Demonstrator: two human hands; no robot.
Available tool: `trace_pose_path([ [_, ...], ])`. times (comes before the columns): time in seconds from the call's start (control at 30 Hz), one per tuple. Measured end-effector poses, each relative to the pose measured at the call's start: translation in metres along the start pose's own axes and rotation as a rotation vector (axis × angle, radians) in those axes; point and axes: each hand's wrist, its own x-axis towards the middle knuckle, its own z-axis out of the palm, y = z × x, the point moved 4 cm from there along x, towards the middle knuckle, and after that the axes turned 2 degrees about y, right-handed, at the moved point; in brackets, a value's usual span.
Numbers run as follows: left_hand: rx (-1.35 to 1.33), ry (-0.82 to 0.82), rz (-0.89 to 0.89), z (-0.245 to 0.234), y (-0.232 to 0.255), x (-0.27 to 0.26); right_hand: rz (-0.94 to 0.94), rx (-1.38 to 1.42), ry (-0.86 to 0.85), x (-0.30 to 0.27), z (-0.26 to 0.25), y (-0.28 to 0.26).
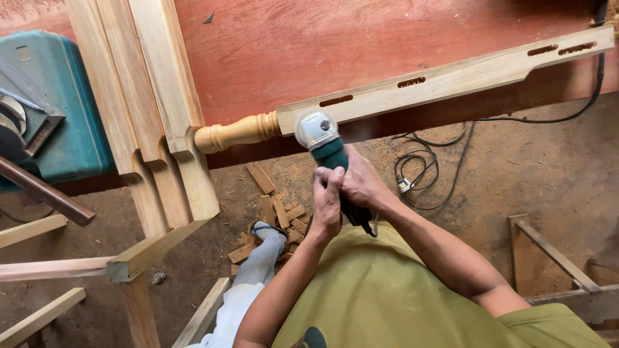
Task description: The person uses a handheld router to carve a decorative groove along the length of a wooden post. They then switch to an angle grinder to smooth the carved surface and the edges of the post.
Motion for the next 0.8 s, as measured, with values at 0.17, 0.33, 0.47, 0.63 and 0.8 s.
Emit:
trace_pose_path([
  [0.17, 0.423, -0.158, 0.217, -0.053, -0.047, 0.000, -0.147, 0.106, 0.035, 0.002, 0.001, -0.006],
  [0.33, 0.691, -0.516, 0.941, -0.030, -0.041, -0.021, -0.295, 0.361, 0.299, 0.005, -0.064, 0.024],
  [0.47, 0.711, -0.661, 1.285, 0.009, -0.039, -0.016, -0.244, 0.532, 0.387, -0.021, -0.105, 0.052],
  [0.63, 0.765, -0.724, 1.467, 0.068, -0.054, -0.021, -0.259, 0.769, 0.597, -0.065, -0.148, 0.064],
  [0.8, 0.803, -0.743, 1.598, 0.142, -0.061, 0.023, -0.301, 1.260, 0.487, -0.072, -0.234, 0.132],
])
